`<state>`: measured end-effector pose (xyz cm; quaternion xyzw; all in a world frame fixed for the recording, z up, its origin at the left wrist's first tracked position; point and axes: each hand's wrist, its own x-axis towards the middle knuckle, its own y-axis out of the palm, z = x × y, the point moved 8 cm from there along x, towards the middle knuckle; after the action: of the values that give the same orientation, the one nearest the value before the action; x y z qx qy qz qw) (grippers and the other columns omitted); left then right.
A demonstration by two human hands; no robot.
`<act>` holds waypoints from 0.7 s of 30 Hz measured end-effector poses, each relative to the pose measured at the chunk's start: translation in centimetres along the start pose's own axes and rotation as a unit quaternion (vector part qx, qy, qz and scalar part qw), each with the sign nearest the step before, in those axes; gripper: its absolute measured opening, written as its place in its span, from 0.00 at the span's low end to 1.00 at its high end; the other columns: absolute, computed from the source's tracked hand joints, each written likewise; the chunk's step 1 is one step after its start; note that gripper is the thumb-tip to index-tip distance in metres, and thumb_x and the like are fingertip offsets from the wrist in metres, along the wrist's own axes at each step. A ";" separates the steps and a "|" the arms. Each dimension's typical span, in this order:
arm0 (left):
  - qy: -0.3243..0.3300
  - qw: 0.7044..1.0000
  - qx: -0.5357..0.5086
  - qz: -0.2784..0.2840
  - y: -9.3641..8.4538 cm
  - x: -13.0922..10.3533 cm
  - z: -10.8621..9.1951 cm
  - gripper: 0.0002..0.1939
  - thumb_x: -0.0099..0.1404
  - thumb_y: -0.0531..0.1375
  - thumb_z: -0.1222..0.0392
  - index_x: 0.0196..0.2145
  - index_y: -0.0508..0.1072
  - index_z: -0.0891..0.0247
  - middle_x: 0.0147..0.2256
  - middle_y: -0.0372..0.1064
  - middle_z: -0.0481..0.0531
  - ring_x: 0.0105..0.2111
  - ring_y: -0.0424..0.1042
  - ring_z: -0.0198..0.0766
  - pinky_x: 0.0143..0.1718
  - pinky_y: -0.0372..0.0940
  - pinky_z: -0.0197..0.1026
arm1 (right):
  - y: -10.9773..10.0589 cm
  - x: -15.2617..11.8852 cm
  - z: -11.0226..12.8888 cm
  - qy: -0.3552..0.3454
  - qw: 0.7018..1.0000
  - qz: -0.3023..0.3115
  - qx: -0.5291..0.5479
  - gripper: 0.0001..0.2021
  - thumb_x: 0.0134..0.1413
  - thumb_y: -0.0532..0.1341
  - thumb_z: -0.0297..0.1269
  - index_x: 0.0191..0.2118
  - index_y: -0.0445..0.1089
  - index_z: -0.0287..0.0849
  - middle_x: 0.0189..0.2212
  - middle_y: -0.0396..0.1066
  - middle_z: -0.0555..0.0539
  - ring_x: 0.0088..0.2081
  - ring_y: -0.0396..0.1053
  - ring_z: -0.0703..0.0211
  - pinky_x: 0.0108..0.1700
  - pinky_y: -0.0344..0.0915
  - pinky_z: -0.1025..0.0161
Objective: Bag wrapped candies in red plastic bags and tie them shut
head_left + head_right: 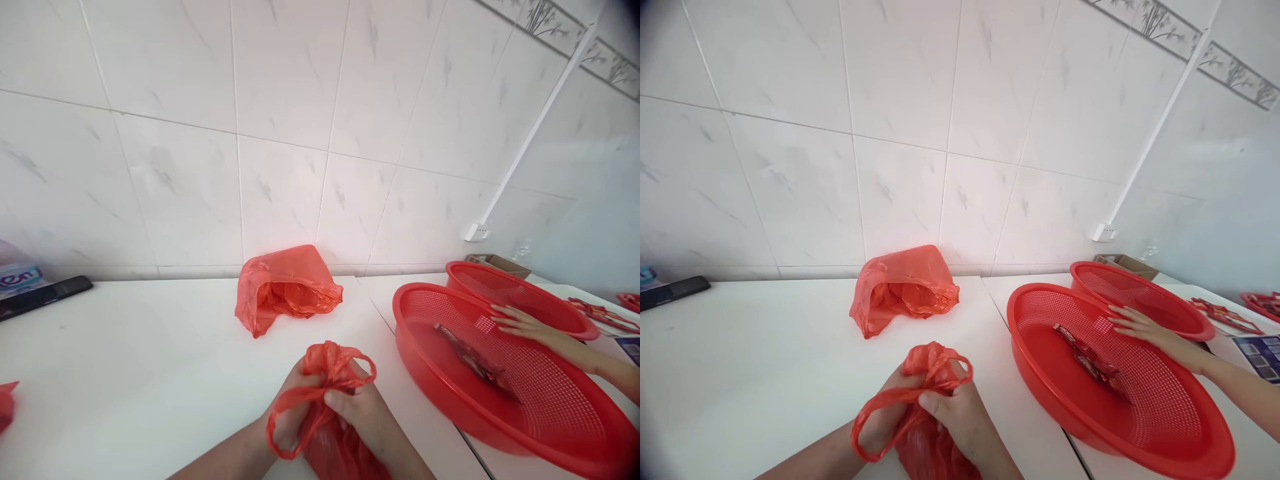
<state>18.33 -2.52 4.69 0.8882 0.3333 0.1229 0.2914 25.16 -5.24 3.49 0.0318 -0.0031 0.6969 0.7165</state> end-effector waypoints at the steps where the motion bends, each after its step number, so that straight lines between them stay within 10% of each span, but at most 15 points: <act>1: 0.006 0.999 0.036 0.008 0.4 -0.1 -0.2 0.07 0.55 0.63 0.59 0.28 0.70 0.64 0.26 0.71 0.50 0.27 0.72 0.40 0.30 0.64 0.40 | 0.1 0.1 0.0 -0.008 1.000 -0.009 -0.006 0.13 0.50 0.64 0.44 0.38 0.67 0.42 0.20 0.62 0.56 0.20 0.55 0.69 0.23 0.52 0.69; 6: 0.005 0.986 0.161 -0.050 -0.1 -0.1 0.2 0.03 0.60 0.56 0.63 0.34 0.65 0.61 0.20 0.68 0.45 0.21 0.69 0.35 0.27 0.62 0.38 | -1.1 0.7 -1.4 0.029 0.994 -0.091 0.049 0.15 0.55 0.57 0.48 0.27 0.63 0.41 0.11 0.51 0.59 0.15 0.50 0.69 0.21 0.51 0.68; 10: 0.051 0.980 0.191 0.000 0.5 -0.2 0.1 0.27 0.52 0.64 0.66 0.49 0.62 0.61 0.40 0.72 0.52 0.39 0.71 0.41 0.41 0.64 0.42 | -2.4 0.3 -1.2 0.047 0.984 -0.166 0.043 0.09 0.53 0.59 0.40 0.27 0.63 0.42 0.17 0.59 0.56 0.20 0.56 0.68 0.24 0.56 0.68; 13: 0.039 0.986 0.159 -0.034 -0.4 -0.3 0.4 0.23 0.58 0.63 0.52 0.48 0.65 0.62 0.44 0.71 0.56 0.43 0.70 0.44 0.43 0.64 0.43 | -1.5 0.0 0.4 -0.006 0.991 -0.135 -0.007 0.05 0.52 0.61 0.37 0.31 0.67 0.42 0.25 0.65 0.53 0.26 0.61 0.65 0.30 0.59 0.68; 16: -0.039 0.991 0.083 -0.093 -1.9 -0.3 1.5 0.20 0.64 0.53 0.43 0.35 0.69 0.64 0.27 0.72 0.53 0.29 0.72 0.41 0.32 0.65 0.41 | -0.4 -0.2 0.7 -0.010 0.997 -0.077 0.028 0.10 0.55 0.60 0.44 0.37 0.67 0.43 0.20 0.61 0.55 0.22 0.56 0.67 0.27 0.56 0.68; 21: -0.033 0.995 0.065 -0.061 -1.5 0.1 0.6 0.15 0.63 0.56 0.54 0.22 0.66 0.64 0.18 0.66 0.47 0.21 0.66 0.33 0.26 0.60 0.35 | 0.3 -0.4 0.1 0.037 0.973 0.015 0.226 0.30 0.57 0.46 0.61 0.55 0.61 0.44 0.26 0.67 0.49 0.26 0.64 0.61 0.31 0.60 0.63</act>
<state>17.80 -1.78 3.33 0.8867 0.3849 0.0536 0.2506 24.82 -5.61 3.59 0.1670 0.1799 0.6909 0.6800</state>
